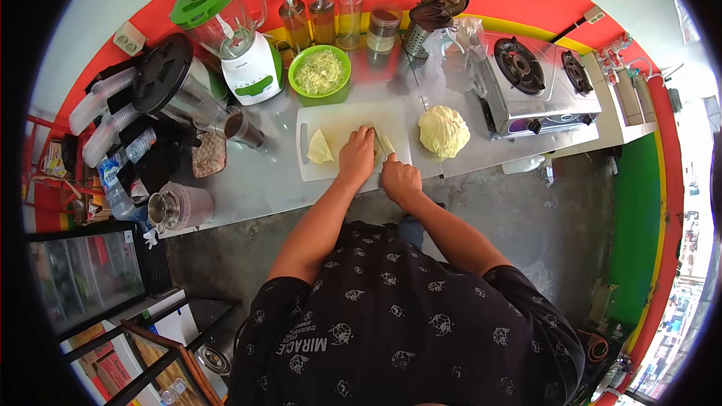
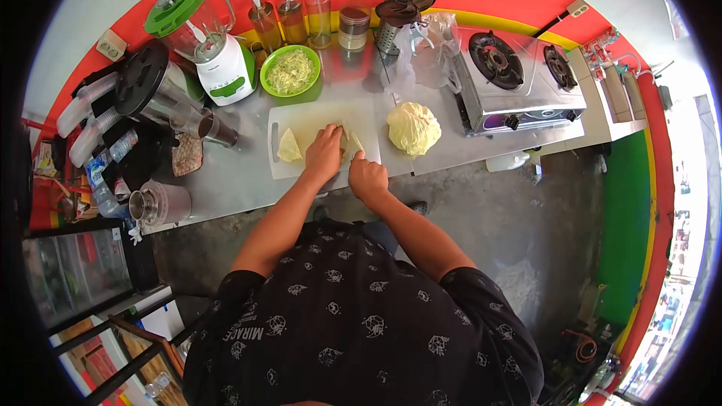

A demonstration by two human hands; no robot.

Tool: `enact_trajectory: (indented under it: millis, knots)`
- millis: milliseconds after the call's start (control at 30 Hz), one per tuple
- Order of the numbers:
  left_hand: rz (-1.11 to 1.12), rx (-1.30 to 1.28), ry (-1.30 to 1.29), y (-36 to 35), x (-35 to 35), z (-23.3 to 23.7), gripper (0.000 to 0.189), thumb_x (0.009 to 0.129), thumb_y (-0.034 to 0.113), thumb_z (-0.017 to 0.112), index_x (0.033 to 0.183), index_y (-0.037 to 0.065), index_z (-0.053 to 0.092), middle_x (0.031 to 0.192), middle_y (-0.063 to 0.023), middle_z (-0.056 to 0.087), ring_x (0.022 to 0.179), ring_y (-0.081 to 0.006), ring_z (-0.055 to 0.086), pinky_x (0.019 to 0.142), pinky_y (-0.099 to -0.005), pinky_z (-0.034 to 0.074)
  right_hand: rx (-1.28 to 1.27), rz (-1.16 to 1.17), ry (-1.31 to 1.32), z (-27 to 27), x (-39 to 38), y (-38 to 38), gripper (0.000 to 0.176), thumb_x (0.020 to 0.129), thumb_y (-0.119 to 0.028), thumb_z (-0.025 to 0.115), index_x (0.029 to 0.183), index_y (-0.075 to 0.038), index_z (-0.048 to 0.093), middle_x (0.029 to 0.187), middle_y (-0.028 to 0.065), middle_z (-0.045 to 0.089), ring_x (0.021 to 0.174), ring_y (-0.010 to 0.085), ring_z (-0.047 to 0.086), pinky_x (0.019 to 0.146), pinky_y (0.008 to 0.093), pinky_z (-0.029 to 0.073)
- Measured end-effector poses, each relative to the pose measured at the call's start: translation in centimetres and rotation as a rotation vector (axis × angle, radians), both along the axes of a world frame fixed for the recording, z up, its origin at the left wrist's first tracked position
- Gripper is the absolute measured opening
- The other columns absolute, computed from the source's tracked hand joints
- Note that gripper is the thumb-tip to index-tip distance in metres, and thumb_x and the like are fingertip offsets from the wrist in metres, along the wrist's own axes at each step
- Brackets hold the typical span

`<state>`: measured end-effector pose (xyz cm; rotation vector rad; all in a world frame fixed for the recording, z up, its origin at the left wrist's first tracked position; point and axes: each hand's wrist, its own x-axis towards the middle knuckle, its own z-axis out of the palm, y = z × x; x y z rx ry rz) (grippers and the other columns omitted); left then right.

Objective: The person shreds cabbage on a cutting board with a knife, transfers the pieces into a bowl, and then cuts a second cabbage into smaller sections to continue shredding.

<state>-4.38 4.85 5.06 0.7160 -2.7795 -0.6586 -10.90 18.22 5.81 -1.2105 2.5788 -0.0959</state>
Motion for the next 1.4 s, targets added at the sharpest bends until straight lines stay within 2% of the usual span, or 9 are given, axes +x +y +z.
enact_trajectory:
  millis: [400, 567, 633, 700, 800, 933, 1067, 1133, 1400]
  knots:
    - [-0.01, -0.027, 0.014, -0.2, -0.3, -1.1, 0.05, 0.082, 0.007, 0.069, 0.131, 0.002, 0.057, 0.137, -0.0078, 0.055, 0.12, -0.0308, 0.056, 0.094, -0.0424, 0.055, 0.071, -0.029, -0.017, 0.4, 0.1, -3.1, 0.026, 0.1, -0.024, 0.056, 0.104, 0.002, 0.056, 0.092, 0.0209, 0.075, 0.09, 0.0361, 0.076, 0.079, 0.043, 0.06]
    - [-0.083, -0.044, 0.094, -0.5, 0.7, -1.4, 0.062, 0.081, 0.011, 0.071, 0.139, -0.001, 0.052, 0.134, -0.0099, 0.055, 0.117, -0.0328, 0.056, 0.093, -0.0416, 0.054, 0.156, 0.028, -0.042, 3.7, -0.3, -3.5, 0.025, 0.098, -0.02, 0.057, 0.107, 0.003, 0.058, 0.096, 0.0216, 0.075, 0.095, 0.0351, 0.076, 0.082, 0.0423, 0.06]
    - [-0.074, -0.021, 0.091, -0.2, 0.7, -1.2, 0.062, 0.082, 0.012, 0.071, 0.14, -0.001, 0.052, 0.136, -0.01, 0.054, 0.118, -0.0326, 0.055, 0.095, -0.0415, 0.054, 0.111, 0.072, 0.085, 2.5, -0.2, -3.1, 0.028, 0.1, -0.026, 0.054, 0.103, 0.0, 0.065, 0.088, 0.0136, 0.076, 0.085, 0.0287, 0.077, 0.067, 0.0434, 0.06]
    - [-0.056, 0.024, 0.051, -0.2, 0.5, -1.2, 0.061, 0.085, 0.016, 0.072, 0.14, -0.001, 0.052, 0.14, -0.01, 0.051, 0.122, -0.0322, 0.053, 0.1, -0.0416, 0.051, 0.096, 0.052, 0.093, 1.7, 0.4, -2.8, 0.029, 0.1, -0.027, 0.054, 0.102, 0.0, 0.065, 0.086, 0.0127, 0.075, 0.083, 0.0282, 0.077, 0.065, 0.0433, 0.06]
    - [-0.036, 0.006, 0.045, -0.2, 0.2, -1.4, 0.06, 0.085, 0.021, 0.073, 0.138, 0.0, 0.054, 0.138, -0.0079, 0.053, 0.122, -0.029, 0.054, 0.096, -0.0419, 0.052, 0.073, 0.028, 0.106, 1.3, 0.6, -2.6, 0.028, 0.101, -0.028, 0.054, 0.1, -0.001, 0.064, 0.084, 0.0114, 0.074, 0.079, 0.0273, 0.077, 0.063, 0.0426, 0.059]
    - [-0.046, -0.015, 0.048, -0.1, 0.4, -1.4, 0.06, 0.085, 0.023, 0.073, 0.138, 0.0, 0.054, 0.139, -0.008, 0.052, 0.123, -0.0292, 0.053, 0.096, -0.042, 0.052, 0.053, 0.048, 0.139, 1.3, 0.7, -2.6, 0.024, 0.099, -0.025, 0.054, 0.095, -0.003, 0.064, 0.08, 0.0112, 0.073, 0.072, 0.0262, 0.076, 0.06, 0.0401, 0.058]
    - [-0.032, -0.006, 0.064, -0.1, 0.3, -1.2, 0.059, 0.085, 0.02, 0.072, 0.137, 0.0, 0.054, 0.139, -0.0081, 0.053, 0.123, -0.0293, 0.054, 0.097, -0.0417, 0.052, 0.053, 0.085, 0.187, 1.5, 0.9, -2.1, 0.02, 0.099, -0.023, 0.055, 0.096, -0.004, 0.061, 0.077, 0.0116, 0.074, 0.07, 0.0268, 0.076, 0.059, 0.0391, 0.058]
    - [-0.033, -0.009, 0.071, -0.1, 0.4, -1.3, 0.058, 0.085, 0.02, 0.072, 0.137, 0.0, 0.055, 0.139, -0.0083, 0.053, 0.123, -0.0293, 0.054, 0.097, -0.0416, 0.052, 0.094, -0.04, 0.04, 0.9, 1.0, -2.1, 0.019, 0.095, -0.018, 0.059, 0.102, 0.0, 0.056, 0.082, 0.0169, 0.075, 0.078, 0.0309, 0.077, 0.067, 0.0412, 0.061]
    - [-0.029, -0.009, 0.048, 0.1, 0.3, -1.3, 0.056, 0.086, 0.018, 0.069, 0.137, 0.0, 0.055, 0.14, -0.0079, 0.054, 0.124, -0.0292, 0.053, 0.1, -0.0404, 0.05, 0.049, -0.051, 0.014, 0.5, 0.6, -2.4, 0.022, 0.096, -0.019, 0.058, 0.105, 0.0, 0.052, 0.082, 0.0183, 0.075, 0.079, 0.0318, 0.077, 0.069, 0.0403, 0.06]
